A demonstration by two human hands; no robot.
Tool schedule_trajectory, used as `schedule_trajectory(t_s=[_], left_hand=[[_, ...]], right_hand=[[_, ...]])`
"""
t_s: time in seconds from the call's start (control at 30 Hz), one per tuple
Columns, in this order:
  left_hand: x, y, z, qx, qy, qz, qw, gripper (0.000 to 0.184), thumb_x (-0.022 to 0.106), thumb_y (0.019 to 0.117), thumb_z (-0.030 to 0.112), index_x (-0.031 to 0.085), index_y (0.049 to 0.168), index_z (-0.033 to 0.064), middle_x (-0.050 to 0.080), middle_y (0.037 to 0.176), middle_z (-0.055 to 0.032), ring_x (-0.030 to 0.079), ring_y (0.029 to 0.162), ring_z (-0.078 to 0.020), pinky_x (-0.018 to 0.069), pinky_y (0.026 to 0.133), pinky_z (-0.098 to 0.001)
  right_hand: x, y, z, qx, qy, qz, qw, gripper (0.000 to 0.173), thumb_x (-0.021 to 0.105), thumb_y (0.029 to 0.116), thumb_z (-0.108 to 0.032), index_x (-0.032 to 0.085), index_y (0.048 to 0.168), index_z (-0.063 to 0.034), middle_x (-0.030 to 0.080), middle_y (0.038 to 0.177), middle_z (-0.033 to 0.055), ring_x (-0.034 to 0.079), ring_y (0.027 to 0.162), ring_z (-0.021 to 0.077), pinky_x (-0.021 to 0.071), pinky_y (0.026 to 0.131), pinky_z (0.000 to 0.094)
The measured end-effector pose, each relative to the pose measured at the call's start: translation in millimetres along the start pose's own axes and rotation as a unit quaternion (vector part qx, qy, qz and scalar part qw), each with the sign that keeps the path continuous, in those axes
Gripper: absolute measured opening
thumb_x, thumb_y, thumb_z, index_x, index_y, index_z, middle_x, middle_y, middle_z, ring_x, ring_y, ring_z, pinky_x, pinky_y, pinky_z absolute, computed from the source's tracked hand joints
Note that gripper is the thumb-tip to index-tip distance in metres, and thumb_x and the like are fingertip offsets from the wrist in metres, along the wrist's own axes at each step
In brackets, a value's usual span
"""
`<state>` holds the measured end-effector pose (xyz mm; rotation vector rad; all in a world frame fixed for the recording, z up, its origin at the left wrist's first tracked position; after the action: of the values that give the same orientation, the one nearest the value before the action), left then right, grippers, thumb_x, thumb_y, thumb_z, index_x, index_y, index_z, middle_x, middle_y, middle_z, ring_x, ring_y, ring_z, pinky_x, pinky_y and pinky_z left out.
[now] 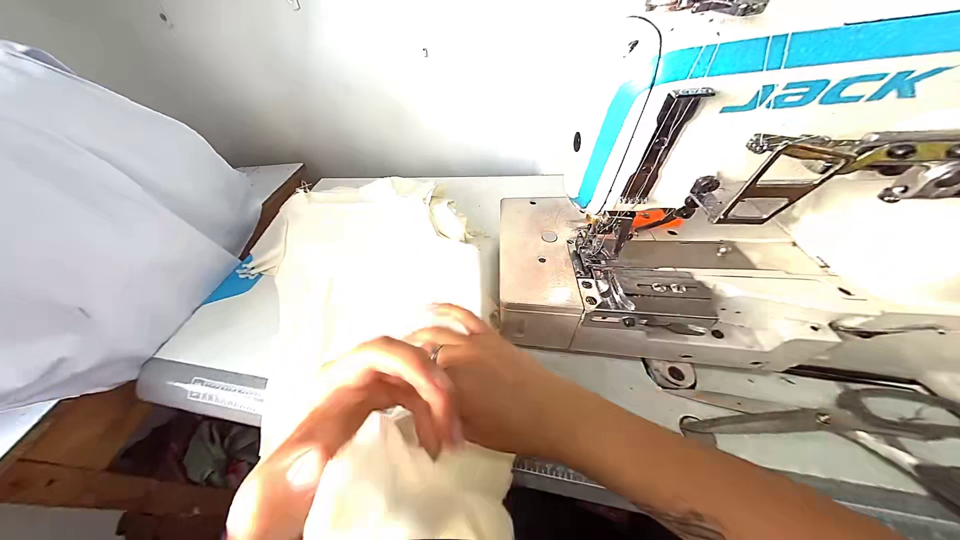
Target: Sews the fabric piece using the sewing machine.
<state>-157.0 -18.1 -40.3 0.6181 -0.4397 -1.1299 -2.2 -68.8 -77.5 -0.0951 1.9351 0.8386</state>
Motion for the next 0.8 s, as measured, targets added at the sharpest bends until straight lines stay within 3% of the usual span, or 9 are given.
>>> schedule_trajectory(t_s=[0.07, 0.13, 0.2, 0.23, 0.3, 0.4, 0.6, 0.7, 0.8], left_hand=[[-17.3, -31.3, 2.6, -0.017, 0.245, 0.053, 0.968, 0.061, 0.057, 0.0933, 0.067, 0.052, 0.138, 0.0269, 0.067, 0.122, 0.0062, 0.067, 0.101, -0.0069, 0.0565, 0.084, -0.0238], [-3.6, -67.5, 4.0, -0.148, 0.398, 0.106, 0.899, 0.078, 0.076, 0.0851, 0.052, 0.052, 0.137, -0.0016, 0.066, 0.125, -0.0125, 0.065, 0.109, -0.0151, 0.0548, 0.092, -0.0341], [14.4, -91.8, -11.9, -0.212, 0.463, 0.148, 0.848, 0.063, 0.083, 0.0789, 0.031, 0.064, 0.121, -0.0114, 0.071, 0.116, -0.0212, 0.07, 0.108, -0.0216, 0.0557, 0.096, -0.042], [15.1, -100.1, -17.2, -0.185, 0.46, 0.176, 0.851, 0.048, 0.082, 0.0797, 0.028, 0.07, 0.113, -0.0039, 0.075, 0.11, -0.0121, 0.07, 0.104, -0.0134, 0.0568, 0.094, -0.0338], [4.0, -102.4, -8.4, -0.098, 0.412, 0.221, 0.879, 0.024, 0.075, 0.0905, 0.029, 0.072, 0.112, 0.0187, 0.075, 0.113, 0.0103, 0.068, 0.109, 0.0007, 0.0563, 0.097, -0.0224], [-2.9, -90.8, 16.6, 0.027, 0.451, 0.247, 0.857, 0.016, 0.06, 0.1012, 0.028, 0.068, 0.115, 0.0271, 0.072, 0.112, 0.0163, 0.067, 0.108, 0.0002, 0.0565, 0.096, -0.0219], [20.1, -58.5, 31.0, 0.028, 0.609, 0.115, 0.784, 0.024, 0.047, 0.1029, 0.031, 0.061, 0.102, 0.0121, 0.07, 0.111, -0.0032, 0.064, 0.107, -0.0065, 0.0506, 0.092, -0.0209], [13.3, -66.4, 26.2, -0.008, 0.642, 0.094, 0.761, 0.023, 0.048, 0.1046, 0.032, 0.063, 0.097, 0.0156, 0.075, 0.108, -0.0012, 0.064, 0.116, -0.0118, 0.0416, 0.108, -0.0337], [12.5, -73.1, 25.3, 0.009, 0.589, 0.155, 0.793, 0.022, 0.055, 0.1036, 0.023, 0.063, 0.091, 0.0069, 0.068, 0.088, -0.0039, 0.066, 0.095, -0.0058, 0.0527, 0.092, -0.0222]], right_hand=[[1.7, 9.2, -10.4, -0.025, 0.024, 0.059, 0.998, 0.015, 0.068, 0.0899, -0.012, 0.071, 0.102, -0.0046, 0.073, 0.089, 0.0103, 0.073, 0.094, 0.0254, 0.0532, 0.098, 0.0431], [-15.7, 10.6, -29.0, -0.009, 0.081, 0.116, 0.99, 0.024, 0.071, 0.0814, -0.009, 0.067, 0.104, -0.0034, 0.07, 0.087, 0.0108, 0.071, 0.08, 0.0228, 0.0581, 0.069, 0.036], [-30.5, 4.4, -52.3, -0.012, 0.093, 0.145, 0.985, 0.02, 0.071, 0.0834, -0.012, 0.067, 0.102, -0.0064, 0.067, 0.083, 0.0079, 0.067, 0.072, 0.018, 0.0534, 0.057, 0.0294], [-35.1, -1.5, -61.3, -0.023, 0.074, 0.16, 0.984, 0.017, 0.07, 0.0852, -0.012, 0.069, 0.101, -0.0077, 0.064, 0.078, 0.0071, 0.063, 0.066, 0.018, 0.0494, 0.054, 0.0278], [-42.8, -16.7, -67.7, -0.013, 0.049, 0.158, 0.986, 0.011, 0.068, 0.0923, -0.016, 0.07, 0.101, -0.0101, 0.063, 0.081, 0.0078, 0.061, 0.071, 0.0189, 0.0489, 0.061, 0.0257], [-47.2, -37.4, -69.2, 0.04, 0.197, 0.032, 0.979, 0.019, 0.068, 0.0868, -0.011, 0.068, 0.103, -0.0018, 0.071, 0.118, 0.0166, 0.068, 0.109, 0.0248, 0.0534, 0.091, 0.0372], [-33.6, -58.1, -78.3, 0.113, 0.494, -0.056, 0.861, 0.066, 0.075, 0.0885, -0.034, 0.05, 0.133, 0.0089, 0.067, 0.104, 0.0187, 0.068, 0.095, 0.0194, 0.0565, 0.084, 0.0376], [-60.1, -76.7, -72.4, 0.122, 0.415, 0.045, 0.901, 0.031, 0.065, 0.0966, -0.019, 0.063, 0.112, 0.0077, 0.068, 0.086, 0.013, 0.065, 0.077, 0.012, 0.0529, 0.07, 0.0262], [-80.5, -96.1, -74.6, 0.154, 0.279, 0.07, 0.945, 0.019, 0.069, 0.0937, -0.014, 0.068, 0.096, 0.0045, 0.067, 0.077, 0.0157, 0.061, 0.075, 0.0223, 0.0431, 0.076, 0.0345]])
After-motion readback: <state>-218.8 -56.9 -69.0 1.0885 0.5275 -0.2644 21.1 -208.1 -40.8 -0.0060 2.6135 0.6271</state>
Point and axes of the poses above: each hand's wrist, its own y-axis towards the middle knuckle, its own x-axis out of the palm, z = x × y, the point moved 3 cm from there along y, towards the middle knuckle
